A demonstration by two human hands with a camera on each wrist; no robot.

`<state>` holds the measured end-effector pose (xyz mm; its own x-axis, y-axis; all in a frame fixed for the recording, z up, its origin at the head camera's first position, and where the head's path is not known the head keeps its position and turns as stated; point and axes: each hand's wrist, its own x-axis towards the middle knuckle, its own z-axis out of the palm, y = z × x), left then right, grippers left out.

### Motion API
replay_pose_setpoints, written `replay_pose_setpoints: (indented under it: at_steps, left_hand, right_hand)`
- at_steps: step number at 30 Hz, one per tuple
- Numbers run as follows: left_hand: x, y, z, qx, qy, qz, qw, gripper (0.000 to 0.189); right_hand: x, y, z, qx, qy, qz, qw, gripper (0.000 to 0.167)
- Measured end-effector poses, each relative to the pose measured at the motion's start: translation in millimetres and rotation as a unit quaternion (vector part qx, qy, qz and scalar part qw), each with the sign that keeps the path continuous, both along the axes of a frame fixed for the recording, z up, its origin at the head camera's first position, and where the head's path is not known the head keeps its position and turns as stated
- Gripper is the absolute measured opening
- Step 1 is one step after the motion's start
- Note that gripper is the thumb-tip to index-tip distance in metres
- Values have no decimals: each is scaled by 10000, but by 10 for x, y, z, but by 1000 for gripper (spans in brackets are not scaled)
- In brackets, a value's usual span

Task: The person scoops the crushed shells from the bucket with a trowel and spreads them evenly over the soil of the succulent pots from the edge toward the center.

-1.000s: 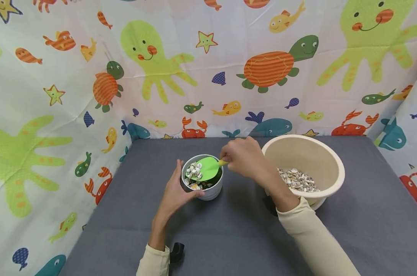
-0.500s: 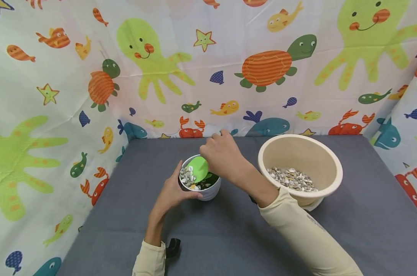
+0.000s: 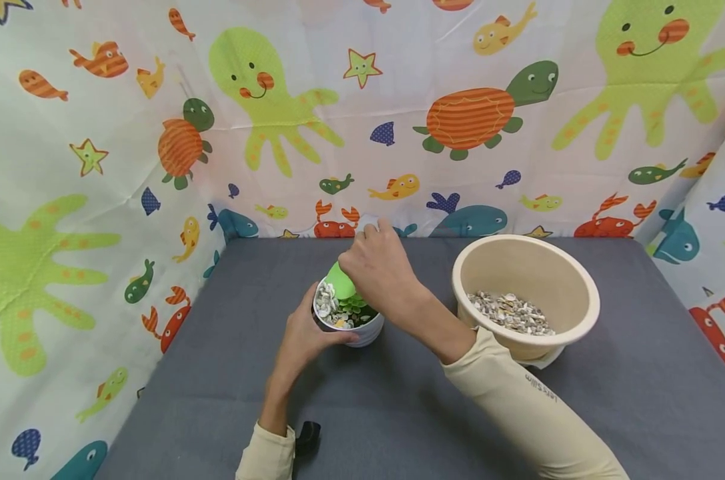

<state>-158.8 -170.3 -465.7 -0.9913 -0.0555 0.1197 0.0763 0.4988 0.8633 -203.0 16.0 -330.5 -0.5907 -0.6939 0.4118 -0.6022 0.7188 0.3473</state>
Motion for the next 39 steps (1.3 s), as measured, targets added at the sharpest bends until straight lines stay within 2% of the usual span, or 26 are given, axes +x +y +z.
replay_pose_setpoints:
  at_steps: [7, 11, 17, 23, 28, 31, 35, 39]
  left_hand:
    - [53, 112, 3, -163, 129, 635, 9978, 121]
    - [50, 182, -11, -241, 129, 877, 9958, 124]
    - [92, 262, -35, -188, 311, 1193, 9922, 129]
    - [151, 322, -38, -430, 457, 1609, 9850, 126]
    - [193, 381, -18, -764, 420, 1886, 9782, 117]
    - [212, 378, -13, -759, 297, 1805, 9802, 108]
    - [226, 297, -22, -459, 92, 1309, 9903, 116]
    - [246, 163, -30, -340, 54, 822, 9960, 125]
  right_hand:
    - [-12, -12, 1, 16, 146, 76, 9999, 18]
    - [5, 6, 1, -62, 361, 80, 9993, 23]
    - [37, 68, 6, -282, 499, 93, 9983, 19]
    - [71, 242, 20, -765, 435, -4, 9961, 7]
    - [107, 541, 69, -1549, 275, -107, 9875, 25]
    - [162, 794, 90, -2115, 176, -88, 9772, 26]
    - [299, 1199, 105, -2602, 259, -202, 9650, 18]
    - [401, 1562, 114, -2819, 334, -625, 9568, 15]
